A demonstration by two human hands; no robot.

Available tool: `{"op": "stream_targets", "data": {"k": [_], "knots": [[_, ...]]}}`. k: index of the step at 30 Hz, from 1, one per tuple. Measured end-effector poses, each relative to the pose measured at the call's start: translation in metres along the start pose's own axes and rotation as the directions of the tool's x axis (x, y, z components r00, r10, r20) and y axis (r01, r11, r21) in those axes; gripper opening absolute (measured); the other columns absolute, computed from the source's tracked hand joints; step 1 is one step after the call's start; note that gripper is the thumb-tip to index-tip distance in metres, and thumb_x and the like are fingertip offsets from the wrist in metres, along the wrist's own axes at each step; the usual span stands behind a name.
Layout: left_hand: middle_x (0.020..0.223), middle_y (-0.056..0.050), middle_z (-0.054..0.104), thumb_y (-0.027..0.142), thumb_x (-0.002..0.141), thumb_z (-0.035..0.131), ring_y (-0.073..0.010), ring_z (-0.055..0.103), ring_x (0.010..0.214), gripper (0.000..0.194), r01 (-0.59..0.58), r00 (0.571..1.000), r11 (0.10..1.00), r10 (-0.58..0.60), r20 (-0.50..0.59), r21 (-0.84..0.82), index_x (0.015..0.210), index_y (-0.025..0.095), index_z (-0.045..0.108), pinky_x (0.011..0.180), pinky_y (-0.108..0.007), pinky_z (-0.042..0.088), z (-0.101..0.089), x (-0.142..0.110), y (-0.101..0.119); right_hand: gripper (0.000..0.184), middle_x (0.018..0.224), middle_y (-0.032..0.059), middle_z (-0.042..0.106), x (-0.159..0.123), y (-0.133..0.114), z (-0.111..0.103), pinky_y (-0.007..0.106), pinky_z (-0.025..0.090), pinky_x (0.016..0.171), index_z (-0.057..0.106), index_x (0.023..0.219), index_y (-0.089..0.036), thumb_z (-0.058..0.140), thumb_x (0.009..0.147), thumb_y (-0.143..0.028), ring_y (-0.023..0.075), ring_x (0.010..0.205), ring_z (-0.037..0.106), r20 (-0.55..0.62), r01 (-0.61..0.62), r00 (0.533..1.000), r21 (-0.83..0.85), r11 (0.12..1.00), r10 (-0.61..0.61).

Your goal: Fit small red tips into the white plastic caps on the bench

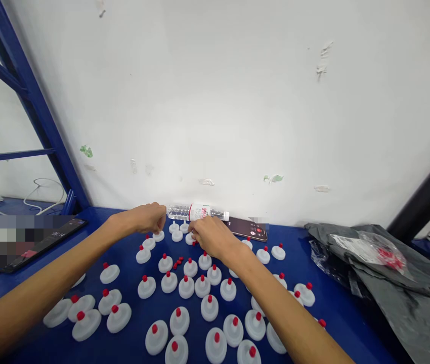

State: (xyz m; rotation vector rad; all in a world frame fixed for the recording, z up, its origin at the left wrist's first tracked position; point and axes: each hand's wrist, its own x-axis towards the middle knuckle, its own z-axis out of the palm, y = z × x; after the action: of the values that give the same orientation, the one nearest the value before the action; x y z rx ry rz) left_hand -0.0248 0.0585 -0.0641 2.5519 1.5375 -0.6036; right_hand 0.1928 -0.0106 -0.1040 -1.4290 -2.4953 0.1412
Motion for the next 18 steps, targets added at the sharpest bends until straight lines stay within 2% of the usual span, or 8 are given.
{"op": "stream_targets", "data": {"k": [6, 12, 16, 18], "knots": [[0.121, -0.009, 0.067, 0.035, 0.097, 0.065, -0.0226, 0.068, 0.103, 0.031, 0.001, 0.999, 0.999, -0.003, -0.034, -0.055, 0.122, 0.016, 0.064, 0.087, -0.043, 0.058, 0.004, 0.004, -0.002, 0.014, 0.088, 0.0037, 0.081, 0.000, -0.003, -0.002, 0.028, 0.050, 0.077, 0.077, 0.090, -0.023, 0.069, 0.086, -0.012, 0.0214, 0.086, 0.074, -0.008, -0.016, 1.000, 0.085, 0.996, 0.017], [0.117, -0.008, 0.068, 0.035, 0.098, 0.064, -0.0207, 0.068, 0.098, 0.028, -0.023, 0.997, 0.995, 0.016, -0.077, -0.094, 0.119, 0.016, 0.065, 0.084, -0.041, 0.059, 0.004, 0.004, -0.006, 0.009, 0.083, 0.0022, 0.080, -0.002, -0.006, -0.015, 0.028, 0.051, 0.076, 0.076, 0.085, -0.023, 0.069, 0.089, -0.019, 0.0203, 0.081, 0.074, -0.107, -0.035, 0.993, 0.180, 0.983, 0.054], [0.112, -0.010, 0.070, 0.037, 0.087, 0.076, -0.0238, 0.068, 0.097, 0.035, -0.048, 0.978, 0.992, 0.022, -0.206, -0.118, 0.114, 0.017, 0.068, 0.082, -0.037, 0.055, -0.008, -0.010, -0.005, 0.008, 0.089, 0.0017, 0.081, -0.002, -0.009, -0.021, 0.029, 0.051, 0.078, 0.074, 0.089, -0.023, 0.067, 0.093, -0.025, 0.0200, 0.085, 0.075, -0.238, -0.054, 0.964, 0.256, 0.965, 0.117], [0.109, -0.009, 0.073, 0.045, 0.081, 0.078, -0.0234, 0.069, 0.093, 0.045, -0.124, 0.960, 0.980, 0.080, -0.270, -0.153, 0.118, 0.021, 0.069, 0.077, -0.030, 0.051, -0.017, -0.021, 0.003, 0.010, 0.089, 0.0011, 0.081, -0.002, -0.010, -0.022, 0.029, 0.051, 0.078, 0.073, 0.091, -0.024, 0.064, 0.095, -0.027, 0.0196, 0.086, 0.075, -0.285, -0.058, 0.947, 0.302, 0.952, 0.148]]}}
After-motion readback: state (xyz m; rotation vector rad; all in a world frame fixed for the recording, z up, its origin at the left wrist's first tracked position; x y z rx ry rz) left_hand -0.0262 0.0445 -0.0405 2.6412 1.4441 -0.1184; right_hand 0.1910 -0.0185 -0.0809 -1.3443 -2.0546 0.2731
